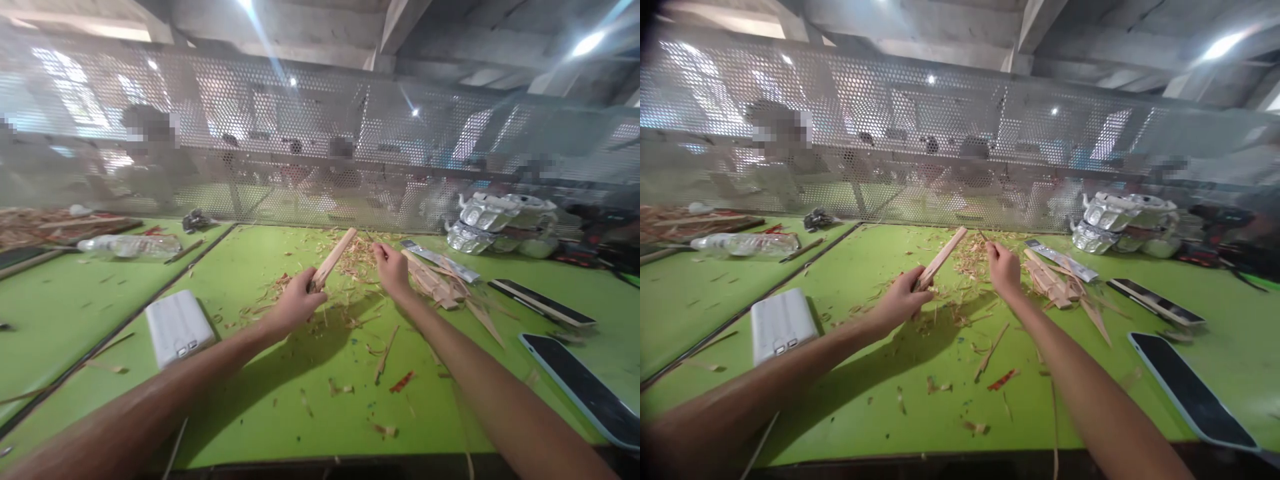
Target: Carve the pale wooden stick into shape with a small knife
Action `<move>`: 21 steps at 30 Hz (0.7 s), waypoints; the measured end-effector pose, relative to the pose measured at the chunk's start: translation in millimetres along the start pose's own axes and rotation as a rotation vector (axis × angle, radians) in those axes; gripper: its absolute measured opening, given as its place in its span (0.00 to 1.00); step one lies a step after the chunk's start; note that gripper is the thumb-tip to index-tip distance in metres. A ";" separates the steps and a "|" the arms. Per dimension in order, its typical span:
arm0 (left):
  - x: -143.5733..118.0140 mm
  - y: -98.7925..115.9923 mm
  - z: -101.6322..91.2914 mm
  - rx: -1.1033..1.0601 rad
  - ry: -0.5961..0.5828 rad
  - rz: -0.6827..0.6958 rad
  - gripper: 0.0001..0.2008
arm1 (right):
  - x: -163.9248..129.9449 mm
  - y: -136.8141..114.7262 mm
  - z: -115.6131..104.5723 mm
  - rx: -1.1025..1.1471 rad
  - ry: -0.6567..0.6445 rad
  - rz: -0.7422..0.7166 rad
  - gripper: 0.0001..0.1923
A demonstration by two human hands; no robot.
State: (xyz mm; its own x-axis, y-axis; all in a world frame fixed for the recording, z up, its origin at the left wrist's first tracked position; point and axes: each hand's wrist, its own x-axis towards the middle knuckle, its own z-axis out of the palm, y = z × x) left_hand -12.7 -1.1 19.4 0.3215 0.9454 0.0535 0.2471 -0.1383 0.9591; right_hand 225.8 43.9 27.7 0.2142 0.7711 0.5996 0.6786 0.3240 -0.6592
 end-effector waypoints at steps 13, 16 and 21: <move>-1.9 0.7 0.5 -0.069 -0.279 0.152 0.13 | -34.7 -70.0 13.4 0.646 -0.466 0.208 0.17; 1.0 0.2 -1.7 -0.126 -0.218 0.120 0.12 | -33.3 -68.6 10.2 0.573 -0.520 0.151 0.17; 2.8 1.4 -8.6 -0.226 -0.017 0.086 0.10 | -30.8 -59.2 5.3 0.516 -0.645 0.141 0.19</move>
State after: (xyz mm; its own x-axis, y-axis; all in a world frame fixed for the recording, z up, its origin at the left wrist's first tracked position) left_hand -19.4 3.9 23.4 0.3481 0.9277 0.1347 0.0081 -0.1467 0.9892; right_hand 175.3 3.9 45.8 -0.2775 0.9347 0.2220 0.2357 0.2903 -0.9275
